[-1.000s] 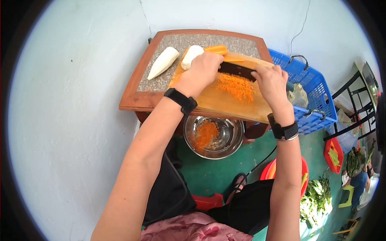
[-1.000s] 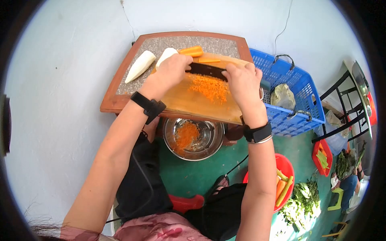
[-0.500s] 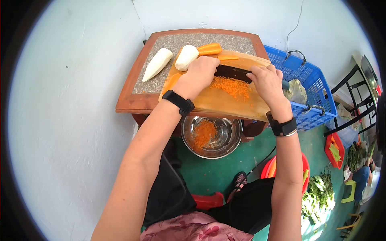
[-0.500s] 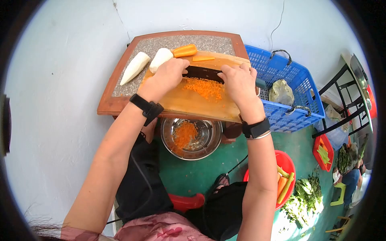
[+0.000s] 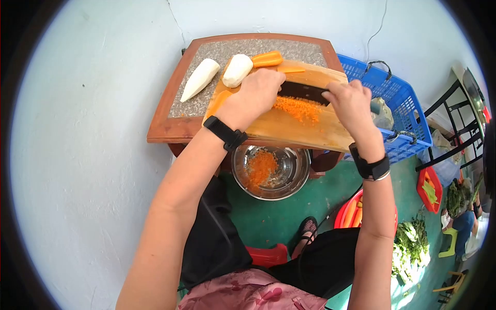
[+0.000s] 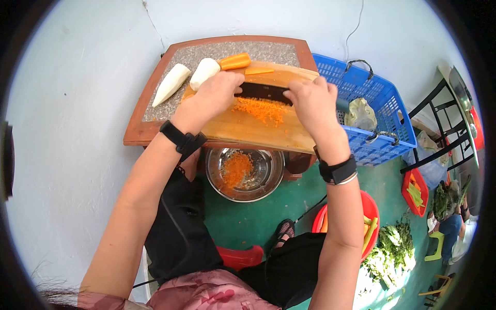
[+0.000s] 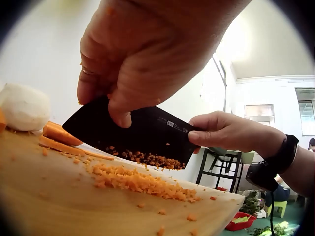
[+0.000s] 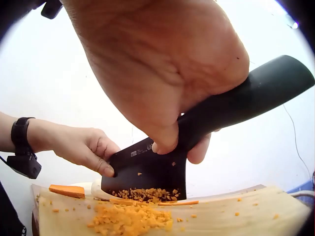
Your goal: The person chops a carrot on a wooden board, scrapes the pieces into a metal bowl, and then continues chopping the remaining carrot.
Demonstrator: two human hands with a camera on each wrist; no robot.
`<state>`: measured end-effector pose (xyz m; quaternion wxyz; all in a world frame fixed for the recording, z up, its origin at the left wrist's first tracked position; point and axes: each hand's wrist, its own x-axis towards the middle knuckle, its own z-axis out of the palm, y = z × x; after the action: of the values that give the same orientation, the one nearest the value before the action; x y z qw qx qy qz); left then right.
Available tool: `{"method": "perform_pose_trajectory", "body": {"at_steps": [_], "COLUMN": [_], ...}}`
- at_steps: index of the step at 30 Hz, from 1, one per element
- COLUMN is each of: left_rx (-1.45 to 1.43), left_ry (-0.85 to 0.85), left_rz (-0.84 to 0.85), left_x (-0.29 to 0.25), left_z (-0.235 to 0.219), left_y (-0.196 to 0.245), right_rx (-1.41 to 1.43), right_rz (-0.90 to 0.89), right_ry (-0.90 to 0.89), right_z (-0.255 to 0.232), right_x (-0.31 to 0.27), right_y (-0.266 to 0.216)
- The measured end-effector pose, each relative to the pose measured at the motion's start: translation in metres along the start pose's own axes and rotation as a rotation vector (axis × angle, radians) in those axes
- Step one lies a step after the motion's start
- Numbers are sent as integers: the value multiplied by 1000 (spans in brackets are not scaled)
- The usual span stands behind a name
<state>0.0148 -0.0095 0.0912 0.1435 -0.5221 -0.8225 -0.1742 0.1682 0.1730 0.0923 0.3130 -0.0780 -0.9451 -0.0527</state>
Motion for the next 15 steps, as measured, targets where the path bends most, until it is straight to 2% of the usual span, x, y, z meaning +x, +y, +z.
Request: {"method": "perform_pose_trajectory", "body": {"at_steps": [2,7,8,11,15], "left_rx": [-47,-43,-46,-55,-51], "left_ry": [-6,18,42,-30,30], "left_rz": [-37,-11,1,-43,18], "left_x": [-5,-7,-6,-14,-13], "left_z": [7,3,1,5,1], "left_y": [0,2,3,6,5], "right_rx": [1,12,-1,-34,23], "right_rz": [20,-51,-52,-43,-30], "right_ry": [-14,68,48,36,20], "right_z": [18,-2,-3,9,1], "right_x": [-8,-7,-7,-15,-14], "right_y": [-1,2,1,-6,0]}}
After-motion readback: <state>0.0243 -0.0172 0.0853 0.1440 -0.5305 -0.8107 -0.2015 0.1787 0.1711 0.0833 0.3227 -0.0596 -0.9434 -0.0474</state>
